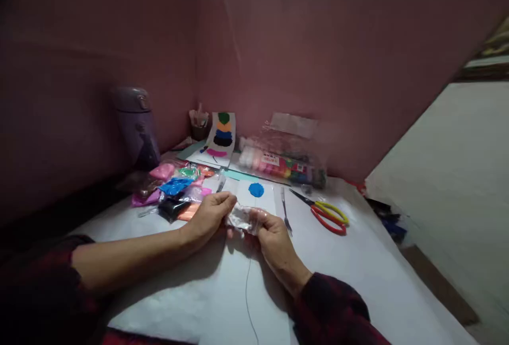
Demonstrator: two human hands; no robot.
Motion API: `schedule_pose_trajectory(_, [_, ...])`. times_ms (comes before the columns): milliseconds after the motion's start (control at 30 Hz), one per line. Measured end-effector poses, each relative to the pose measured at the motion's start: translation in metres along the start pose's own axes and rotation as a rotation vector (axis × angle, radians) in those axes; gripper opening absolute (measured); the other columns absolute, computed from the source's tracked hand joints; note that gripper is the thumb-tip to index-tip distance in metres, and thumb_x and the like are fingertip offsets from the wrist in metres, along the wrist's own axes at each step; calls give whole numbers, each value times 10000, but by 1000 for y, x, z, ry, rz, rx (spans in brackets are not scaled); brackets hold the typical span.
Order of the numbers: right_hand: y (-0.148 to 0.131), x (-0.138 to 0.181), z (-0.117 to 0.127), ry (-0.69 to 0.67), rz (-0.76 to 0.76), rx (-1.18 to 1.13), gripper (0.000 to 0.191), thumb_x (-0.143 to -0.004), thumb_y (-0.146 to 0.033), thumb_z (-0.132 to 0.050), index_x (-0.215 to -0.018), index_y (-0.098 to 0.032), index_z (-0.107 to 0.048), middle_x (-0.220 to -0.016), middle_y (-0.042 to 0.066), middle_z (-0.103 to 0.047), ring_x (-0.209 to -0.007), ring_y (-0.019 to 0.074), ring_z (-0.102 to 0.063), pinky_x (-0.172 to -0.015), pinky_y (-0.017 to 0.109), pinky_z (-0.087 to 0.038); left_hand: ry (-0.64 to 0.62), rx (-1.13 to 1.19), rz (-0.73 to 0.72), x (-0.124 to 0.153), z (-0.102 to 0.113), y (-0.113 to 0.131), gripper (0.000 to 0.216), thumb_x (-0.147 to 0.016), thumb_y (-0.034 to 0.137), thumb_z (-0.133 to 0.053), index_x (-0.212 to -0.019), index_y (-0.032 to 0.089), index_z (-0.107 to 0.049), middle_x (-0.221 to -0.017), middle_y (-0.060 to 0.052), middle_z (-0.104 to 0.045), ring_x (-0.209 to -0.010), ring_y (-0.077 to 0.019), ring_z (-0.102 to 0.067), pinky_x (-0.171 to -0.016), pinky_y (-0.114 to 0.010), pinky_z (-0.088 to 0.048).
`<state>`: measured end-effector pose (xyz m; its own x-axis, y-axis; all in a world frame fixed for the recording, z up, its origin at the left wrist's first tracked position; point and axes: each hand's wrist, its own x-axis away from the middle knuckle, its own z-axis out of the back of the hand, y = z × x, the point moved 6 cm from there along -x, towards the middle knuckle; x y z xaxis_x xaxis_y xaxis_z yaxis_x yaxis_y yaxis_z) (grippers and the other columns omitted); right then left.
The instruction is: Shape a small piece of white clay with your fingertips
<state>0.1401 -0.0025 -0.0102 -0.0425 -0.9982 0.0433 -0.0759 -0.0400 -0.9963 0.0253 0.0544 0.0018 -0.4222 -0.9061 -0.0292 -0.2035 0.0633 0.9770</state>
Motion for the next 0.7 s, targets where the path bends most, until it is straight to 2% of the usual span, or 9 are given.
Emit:
schedule_pose_trajectory(167, [-7,-3,-6,-85,61,78,261,-851,-395,-575,-795,-146,-628,-608,-15,-536,-484,83,-448,-474,229,-364,33,17,22,2,-3,0,343,-742,412,-618,-590,162,-439,-423,64,-466,-299,-96,-491,-266,-175,-358])
schedule_pose_trajectory(300, [-14,-2,-12,-149,121,181,247,-872,-332,-509,-755,-148,-627,-560,-15,-526,-494,94,-451,-489,231,-369,36,-52,102,7,-6,3,244,-834,263,-500,-619,147,-491,-396,51,-483,-266,-96,-478,-251,-152,-306])
schedule_pose_trajectory(400, [-17,-1,-15,-185,134,218,248,-871,-295,-490,-722,-145,-620,-562,-9,-530,-506,94,-449,-496,227,-373,36,-68,136,8,-6,4,240,-855,252,-486,-638,149,-503,-388,43,-497,-267,-111,-489,-232,-156,-293])
schedule_pose_trajectory(567, [-12,-2,-10,-114,126,174,267,-868,-361,-524,-708,-156,-588,-563,-15,-530,-486,86,-429,-477,225,-358,58,-29,168,7,-5,2,226,-878,280,-474,-695,152,-509,-407,24,-535,-285,-129,-509,-221,-169,-300])
schedule_pose_trajectory(700, [-6,-2,-1,1,102,77,242,-832,-372,-606,-729,-154,-619,-568,-16,-545,-498,83,-437,-483,219,-339,71,0,105,4,-2,3,230,-878,312,-483,-714,151,-500,-397,21,-531,-298,-132,-518,-231,-168,-314])
